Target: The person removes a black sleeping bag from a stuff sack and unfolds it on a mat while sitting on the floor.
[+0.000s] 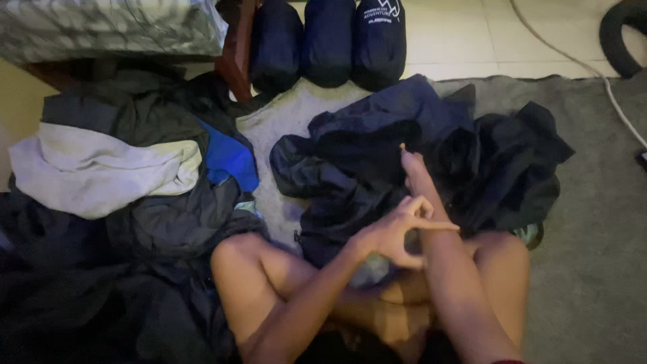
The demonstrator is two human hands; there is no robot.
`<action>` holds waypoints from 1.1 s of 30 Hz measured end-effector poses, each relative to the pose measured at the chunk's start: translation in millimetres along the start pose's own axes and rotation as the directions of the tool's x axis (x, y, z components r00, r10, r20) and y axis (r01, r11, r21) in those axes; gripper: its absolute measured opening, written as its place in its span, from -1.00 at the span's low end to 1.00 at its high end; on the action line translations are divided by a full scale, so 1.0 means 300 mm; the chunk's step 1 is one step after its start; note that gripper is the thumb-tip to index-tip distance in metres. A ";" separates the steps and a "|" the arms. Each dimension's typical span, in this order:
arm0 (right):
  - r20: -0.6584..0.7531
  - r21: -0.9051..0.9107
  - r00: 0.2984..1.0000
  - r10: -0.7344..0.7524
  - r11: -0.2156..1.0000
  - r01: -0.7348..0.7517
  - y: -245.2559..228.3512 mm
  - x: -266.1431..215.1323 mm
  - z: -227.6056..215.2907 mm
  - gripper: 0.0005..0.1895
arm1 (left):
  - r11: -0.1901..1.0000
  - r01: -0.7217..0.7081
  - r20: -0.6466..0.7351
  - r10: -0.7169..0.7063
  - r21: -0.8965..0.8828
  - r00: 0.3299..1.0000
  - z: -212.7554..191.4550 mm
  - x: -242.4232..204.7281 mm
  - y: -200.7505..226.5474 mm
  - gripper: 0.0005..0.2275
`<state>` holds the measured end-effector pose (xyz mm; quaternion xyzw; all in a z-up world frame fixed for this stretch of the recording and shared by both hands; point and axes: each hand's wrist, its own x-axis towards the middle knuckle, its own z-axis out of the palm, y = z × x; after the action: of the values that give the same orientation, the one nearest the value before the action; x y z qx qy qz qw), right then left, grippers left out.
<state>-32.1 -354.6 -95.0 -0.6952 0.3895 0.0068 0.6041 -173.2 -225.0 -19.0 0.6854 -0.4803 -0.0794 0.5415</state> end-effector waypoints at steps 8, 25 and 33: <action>-0.013 -0.100 1.000 -0.013 0.995 0.011 -0.010 -0.010 0.012 -0.25 | 0.998 0.045 -0.063 -0.041 0.052 0.997 0.011 0.011 -0.030 -0.39; 0.485 -0.276 0.407 -0.774 0.306 0.911 -0.064 -0.218 -0.147 0.40 | 0.607 0.654 -0.308 -0.582 0.452 0.753 -0.163 -0.228 -0.363 -0.34; -0.046 -0.430 0.410 -0.911 0.389 0.815 0.096 0.065 -0.276 -0.44 | 0.789 0.500 -0.646 -0.178 0.357 0.742 -0.243 -0.261 -0.330 -0.70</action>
<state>-72.7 -434.1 -106.0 -0.8813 0.0376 -0.3404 0.3257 -111.8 -122.9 -103.0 0.8717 -0.1558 0.1623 0.4353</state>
